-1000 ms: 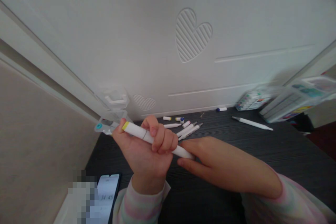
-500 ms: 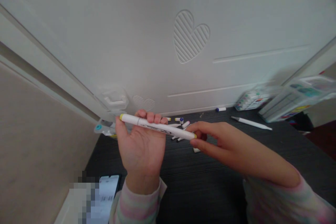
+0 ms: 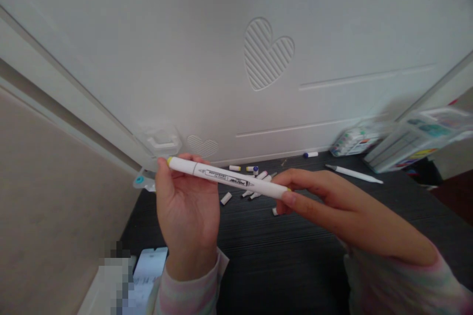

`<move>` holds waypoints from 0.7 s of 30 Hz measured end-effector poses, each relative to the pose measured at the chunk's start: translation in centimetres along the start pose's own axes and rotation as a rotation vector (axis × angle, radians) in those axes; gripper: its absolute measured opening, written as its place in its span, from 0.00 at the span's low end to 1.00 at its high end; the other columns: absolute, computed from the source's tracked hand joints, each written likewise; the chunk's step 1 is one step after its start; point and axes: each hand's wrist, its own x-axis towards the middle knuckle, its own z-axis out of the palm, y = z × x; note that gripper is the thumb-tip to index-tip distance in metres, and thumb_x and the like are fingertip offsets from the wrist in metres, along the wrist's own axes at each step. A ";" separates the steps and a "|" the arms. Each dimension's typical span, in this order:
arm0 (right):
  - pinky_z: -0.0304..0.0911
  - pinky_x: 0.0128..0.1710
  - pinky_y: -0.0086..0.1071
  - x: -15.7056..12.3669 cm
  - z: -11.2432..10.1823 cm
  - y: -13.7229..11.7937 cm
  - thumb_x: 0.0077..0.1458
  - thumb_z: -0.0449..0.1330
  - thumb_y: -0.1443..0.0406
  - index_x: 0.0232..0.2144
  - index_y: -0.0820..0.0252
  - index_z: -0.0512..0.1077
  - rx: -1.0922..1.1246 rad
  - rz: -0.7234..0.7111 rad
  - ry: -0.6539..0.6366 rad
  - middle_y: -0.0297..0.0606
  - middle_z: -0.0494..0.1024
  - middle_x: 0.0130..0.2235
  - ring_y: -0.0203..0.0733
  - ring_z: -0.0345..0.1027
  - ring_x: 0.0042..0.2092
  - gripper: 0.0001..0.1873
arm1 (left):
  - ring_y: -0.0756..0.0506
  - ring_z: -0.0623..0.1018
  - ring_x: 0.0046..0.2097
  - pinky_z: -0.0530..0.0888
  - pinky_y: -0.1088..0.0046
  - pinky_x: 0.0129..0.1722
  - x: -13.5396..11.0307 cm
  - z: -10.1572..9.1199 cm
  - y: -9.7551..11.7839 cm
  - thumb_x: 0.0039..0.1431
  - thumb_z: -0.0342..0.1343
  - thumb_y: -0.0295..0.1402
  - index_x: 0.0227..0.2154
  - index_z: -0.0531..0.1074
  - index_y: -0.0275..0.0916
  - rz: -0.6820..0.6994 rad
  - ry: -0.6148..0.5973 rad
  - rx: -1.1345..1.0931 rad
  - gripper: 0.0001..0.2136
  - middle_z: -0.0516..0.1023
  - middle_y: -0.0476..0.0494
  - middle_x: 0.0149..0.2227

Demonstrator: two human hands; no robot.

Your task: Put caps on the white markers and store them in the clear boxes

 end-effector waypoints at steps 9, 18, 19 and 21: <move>0.61 0.36 0.29 0.0 0.0 0.1 0.58 0.50 0.60 0.38 0.55 0.70 -0.018 0.000 -0.006 0.33 0.75 0.37 0.38 0.68 0.40 0.11 | 0.54 0.74 0.27 0.73 0.78 0.31 -0.3 -0.2 -0.6 0.57 0.50 0.37 0.21 0.71 0.38 0.109 -0.072 0.066 0.13 0.75 0.53 0.24; 0.59 0.32 0.28 0.0 -0.2 0.1 0.57 0.51 0.60 0.39 0.55 0.69 -0.074 -0.004 -0.036 0.33 0.75 0.37 0.37 0.68 0.37 0.11 | 0.52 0.76 0.29 0.75 0.78 0.31 -1.5 0.2 -1.2 0.54 0.55 0.36 0.24 0.74 0.37 0.097 -0.167 0.171 0.09 0.76 0.51 0.26; 0.59 0.33 0.29 0.0 -0.2 0.1 0.57 0.51 0.60 0.39 0.55 0.69 -0.073 -0.004 -0.039 0.32 0.75 0.37 0.37 0.67 0.38 0.11 | 0.52 0.76 0.29 0.75 0.78 0.31 -1.6 0.2 -1.2 0.54 0.54 0.36 0.24 0.74 0.37 0.115 -0.176 0.176 0.09 0.76 0.51 0.26; 0.59 0.34 0.28 -0.2 -0.4 0.1 0.57 0.51 0.60 0.39 0.54 0.69 -0.076 -0.005 -0.043 0.31 0.75 0.38 0.36 0.67 0.38 0.10 | 0.52 0.76 0.30 0.76 0.78 0.32 -1.8 0.2 -1.0 0.54 0.54 0.36 0.25 0.75 0.37 0.138 -0.204 0.189 0.10 0.76 0.51 0.26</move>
